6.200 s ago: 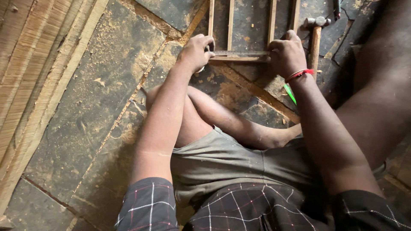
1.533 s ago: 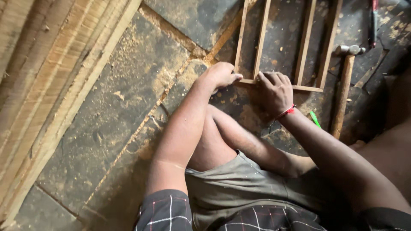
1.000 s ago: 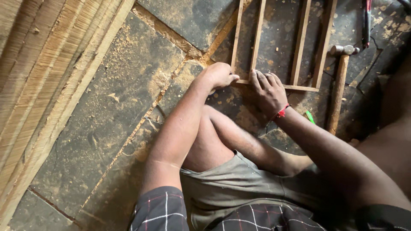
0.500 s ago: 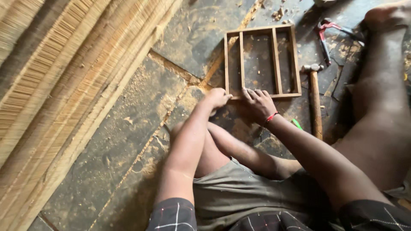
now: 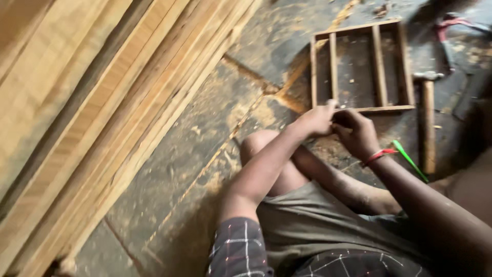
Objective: The person is assembling a wooden frame by measuring dimensions and aligning pieces of wood, using a measuring tape while sitting on the floor.
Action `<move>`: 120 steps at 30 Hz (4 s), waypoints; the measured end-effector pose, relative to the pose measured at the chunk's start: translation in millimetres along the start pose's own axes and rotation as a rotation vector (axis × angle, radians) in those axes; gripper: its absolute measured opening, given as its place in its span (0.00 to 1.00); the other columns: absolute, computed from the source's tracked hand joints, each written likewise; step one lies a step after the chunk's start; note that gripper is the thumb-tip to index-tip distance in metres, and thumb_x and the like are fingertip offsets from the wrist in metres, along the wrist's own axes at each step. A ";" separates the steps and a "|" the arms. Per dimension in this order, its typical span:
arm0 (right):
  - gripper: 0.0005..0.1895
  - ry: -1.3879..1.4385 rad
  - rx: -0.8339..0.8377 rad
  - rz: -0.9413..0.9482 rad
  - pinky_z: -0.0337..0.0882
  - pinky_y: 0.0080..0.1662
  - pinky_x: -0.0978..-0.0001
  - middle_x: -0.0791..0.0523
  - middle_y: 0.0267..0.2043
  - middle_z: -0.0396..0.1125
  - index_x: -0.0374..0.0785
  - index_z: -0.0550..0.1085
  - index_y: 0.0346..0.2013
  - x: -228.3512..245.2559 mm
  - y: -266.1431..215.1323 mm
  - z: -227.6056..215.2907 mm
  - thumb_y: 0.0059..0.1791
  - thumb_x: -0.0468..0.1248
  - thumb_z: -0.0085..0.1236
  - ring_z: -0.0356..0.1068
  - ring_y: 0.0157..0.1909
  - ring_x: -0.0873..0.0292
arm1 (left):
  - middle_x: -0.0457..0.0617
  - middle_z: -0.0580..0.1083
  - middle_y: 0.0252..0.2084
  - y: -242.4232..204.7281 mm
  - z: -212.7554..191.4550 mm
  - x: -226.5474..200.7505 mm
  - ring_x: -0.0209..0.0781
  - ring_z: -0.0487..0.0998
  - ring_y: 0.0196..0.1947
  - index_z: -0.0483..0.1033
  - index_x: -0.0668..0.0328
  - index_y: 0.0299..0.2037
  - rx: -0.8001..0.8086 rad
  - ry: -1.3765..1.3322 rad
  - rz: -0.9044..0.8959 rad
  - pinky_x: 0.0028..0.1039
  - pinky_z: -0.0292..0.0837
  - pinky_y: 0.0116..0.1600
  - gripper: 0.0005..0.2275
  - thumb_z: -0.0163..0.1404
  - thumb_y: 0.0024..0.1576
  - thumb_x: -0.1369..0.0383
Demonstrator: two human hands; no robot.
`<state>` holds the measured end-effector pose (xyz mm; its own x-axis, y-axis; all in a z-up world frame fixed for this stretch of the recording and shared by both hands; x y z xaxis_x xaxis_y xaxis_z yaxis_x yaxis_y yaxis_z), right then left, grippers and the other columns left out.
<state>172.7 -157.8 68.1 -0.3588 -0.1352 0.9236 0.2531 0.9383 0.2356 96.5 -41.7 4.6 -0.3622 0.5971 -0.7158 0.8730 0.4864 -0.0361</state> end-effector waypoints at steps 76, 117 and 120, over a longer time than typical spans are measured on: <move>0.06 -0.526 -0.031 0.006 0.72 0.43 0.54 0.50 0.38 0.69 0.44 0.81 0.35 -52.3 65.8 5.7 0.46 0.33 0.57 0.72 0.41 0.45 | 0.57 0.79 0.37 -35.8 -85.5 88.5 0.54 0.80 0.39 0.78 0.56 0.39 0.020 0.133 -0.390 0.44 0.75 0.43 0.07 0.61 0.53 0.69; 0.10 -0.741 0.202 -0.122 0.70 0.50 0.48 0.46 0.41 0.69 0.43 0.78 0.44 -50.1 61.9 10.6 0.53 0.43 0.57 0.69 0.45 0.40 | 0.59 0.79 0.35 -31.2 -80.6 92.4 0.57 0.81 0.39 0.77 0.59 0.36 0.035 0.106 -0.327 0.45 0.75 0.44 0.06 0.59 0.52 0.69; 0.13 -0.762 0.292 -0.078 0.70 0.49 0.48 0.46 0.40 0.70 0.41 0.76 0.40 -54.2 70.8 12.7 0.54 0.47 0.56 0.70 0.45 0.40 | 0.60 0.78 0.36 -31.6 -78.1 91.4 0.58 0.80 0.39 0.78 0.60 0.38 0.055 0.137 -0.358 0.45 0.74 0.45 0.06 0.59 0.52 0.70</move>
<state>198.6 -80.0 30.8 -0.9045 -0.0491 0.4237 -0.0046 0.9944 0.1053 10.3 47.3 -5.2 -0.6843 0.4774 -0.5513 0.6982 0.6469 -0.3065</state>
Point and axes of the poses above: each hand's wrist, its own y-axis towards the middle knuckle, its own z-axis out of the palm, x = y × z, the point moved 6 cm from there along y, towards the middle knuckle
